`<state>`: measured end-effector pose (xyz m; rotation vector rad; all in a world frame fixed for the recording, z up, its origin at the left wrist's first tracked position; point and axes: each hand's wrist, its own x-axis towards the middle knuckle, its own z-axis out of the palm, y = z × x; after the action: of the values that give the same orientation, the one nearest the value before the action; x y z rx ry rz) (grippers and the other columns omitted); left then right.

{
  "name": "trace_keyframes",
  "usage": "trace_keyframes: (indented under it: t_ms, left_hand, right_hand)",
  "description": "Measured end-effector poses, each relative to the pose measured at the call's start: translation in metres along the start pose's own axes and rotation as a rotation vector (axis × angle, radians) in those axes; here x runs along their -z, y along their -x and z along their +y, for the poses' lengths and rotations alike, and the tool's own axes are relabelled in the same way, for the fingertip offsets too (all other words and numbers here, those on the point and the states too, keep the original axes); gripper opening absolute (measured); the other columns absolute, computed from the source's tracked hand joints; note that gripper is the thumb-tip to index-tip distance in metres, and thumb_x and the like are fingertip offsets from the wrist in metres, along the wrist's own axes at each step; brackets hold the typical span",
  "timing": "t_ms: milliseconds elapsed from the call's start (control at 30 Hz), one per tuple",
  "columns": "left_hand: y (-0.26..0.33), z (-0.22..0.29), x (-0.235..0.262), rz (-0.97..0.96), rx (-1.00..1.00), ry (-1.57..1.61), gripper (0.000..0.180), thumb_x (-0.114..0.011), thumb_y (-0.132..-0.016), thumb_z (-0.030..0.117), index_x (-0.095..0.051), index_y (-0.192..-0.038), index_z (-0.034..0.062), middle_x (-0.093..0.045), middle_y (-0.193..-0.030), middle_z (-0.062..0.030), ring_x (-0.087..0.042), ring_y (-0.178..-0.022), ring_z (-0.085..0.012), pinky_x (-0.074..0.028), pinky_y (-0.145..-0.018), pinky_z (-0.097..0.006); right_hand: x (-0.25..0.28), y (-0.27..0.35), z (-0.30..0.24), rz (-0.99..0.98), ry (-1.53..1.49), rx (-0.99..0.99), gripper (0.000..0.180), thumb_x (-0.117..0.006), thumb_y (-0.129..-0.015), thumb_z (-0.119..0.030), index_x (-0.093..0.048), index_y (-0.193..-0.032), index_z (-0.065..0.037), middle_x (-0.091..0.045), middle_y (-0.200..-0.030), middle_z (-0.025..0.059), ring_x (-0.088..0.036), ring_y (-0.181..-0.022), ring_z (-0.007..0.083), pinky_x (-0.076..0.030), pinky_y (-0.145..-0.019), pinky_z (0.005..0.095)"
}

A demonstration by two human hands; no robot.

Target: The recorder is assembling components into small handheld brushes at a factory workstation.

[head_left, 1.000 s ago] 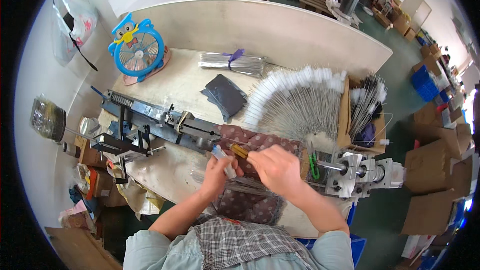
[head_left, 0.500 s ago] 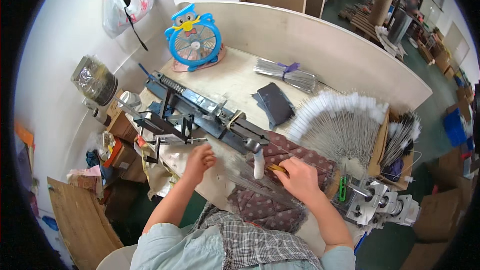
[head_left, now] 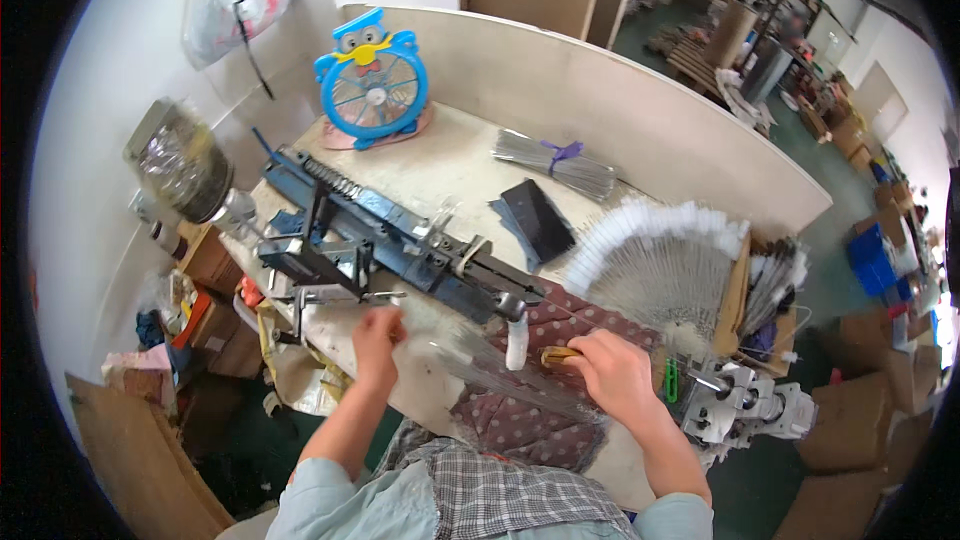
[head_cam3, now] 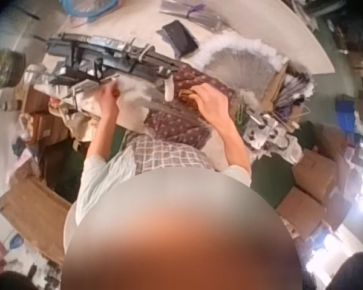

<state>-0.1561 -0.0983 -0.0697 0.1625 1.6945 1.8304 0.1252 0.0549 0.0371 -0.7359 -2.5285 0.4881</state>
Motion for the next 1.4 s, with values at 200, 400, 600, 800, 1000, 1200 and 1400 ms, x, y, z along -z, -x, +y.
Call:
trace_keyframes:
  t_ms: [200, 400, 600, 800, 1000, 1200, 1400]
  left_hand:
    - [0.094, 0.006, -0.144, -0.693, 0.099, 0.125, 0.017, -0.056, -0.092, 0.017, -0.060, -0.089, 0.0009, -0.058, -0.073, -0.0030, -0.052, -0.065, -0.0107, -0.042, -0.060, -0.026]
    - [0.095, -0.019, -0.188, -0.759, 0.050, 0.120, 0.015, -0.051, -0.095, 0.013, -0.059, -0.095, 0.0007, -0.058, -0.077, -0.0019, -0.051, -0.068, -0.0076, -0.041, -0.061, -0.021]
    - [0.099, -0.021, -0.189, -0.764, -0.024, 0.057, 0.017, -0.052, -0.095, 0.016, -0.060, -0.097, 0.0010, -0.059, -0.080, 0.0001, -0.051, -0.070, -0.0055, -0.041, -0.061, -0.020]
    - [0.091, -0.003, -0.169, -0.438, -0.034, 0.096, 0.015, -0.054, -0.094, 0.020, -0.058, -0.093, 0.0056, -0.059, -0.079, 0.0000, -0.054, -0.067, -0.0078, -0.044, -0.062, -0.022]
    - [0.095, 0.016, -0.170, -0.448, 0.185, 0.134, 0.016, -0.056, -0.093, 0.024, -0.057, -0.092, 0.0074, -0.058, -0.077, -0.0006, -0.055, -0.067, -0.0091, -0.043, -0.060, -0.023]
    - [0.084, 0.001, -0.157, -0.555, 0.107, 0.109, 0.025, -0.050, -0.096, 0.029, -0.054, -0.091, 0.0054, -0.058, -0.075, -0.0030, -0.056, -0.067, -0.0111, -0.045, -0.059, -0.026]
    - [0.080, 0.010, -0.162, -0.630, 0.182, 0.069, 0.051, -0.030, -0.099, 0.046, -0.055, -0.102, 0.0016, -0.063, -0.092, -0.0098, -0.062, -0.081, -0.0162, -0.049, -0.072, -0.029]
  right_hand:
    - [0.025, -0.013, 0.020, 0.123, -0.069, -0.143, 0.014, -0.066, -0.077, -0.013, -0.065, -0.090, -0.007, -0.064, -0.083, 0.0087, -0.060, -0.079, 0.0289, -0.047, -0.071, 0.0372]
    - [0.032, 0.010, 0.042, 0.099, -0.309, -0.293, 0.019, -0.067, -0.078, -0.009, -0.066, -0.097, -0.003, -0.065, -0.085, 0.0104, -0.062, -0.075, 0.0204, -0.048, -0.068, 0.0298]
    - [0.034, 0.018, 0.040, 0.086, -0.589, -0.349, 0.017, -0.068, -0.076, -0.011, -0.065, -0.093, -0.005, -0.063, -0.083, 0.0093, -0.059, -0.077, 0.0271, -0.048, -0.069, 0.0327]
    - [0.029, -0.006, 0.033, 0.263, -0.065, 0.047, 0.015, -0.069, -0.074, -0.015, -0.065, -0.087, -0.007, -0.061, -0.076, 0.0047, -0.056, -0.076, 0.0252, -0.047, -0.067, 0.0351]
    - [-0.012, -0.039, 0.032, 0.152, -0.011, -0.009, 0.015, -0.067, -0.075, -0.018, -0.067, -0.086, -0.007, -0.062, -0.076, 0.0054, -0.058, -0.078, 0.0251, -0.048, -0.068, 0.0351]
    - [0.004, -0.041, 0.022, 0.036, -0.222, -0.134, 0.015, -0.065, -0.078, -0.018, -0.069, -0.086, -0.006, -0.064, -0.077, 0.0089, -0.058, -0.071, 0.0248, -0.046, -0.064, 0.0344]
    - [0.004, -0.045, 0.018, -0.088, -0.280, -0.333, 0.021, -0.063, -0.079, -0.026, -0.069, -0.088, -0.008, -0.065, -0.081, 0.0119, -0.060, -0.079, 0.0292, -0.047, -0.070, 0.0383]
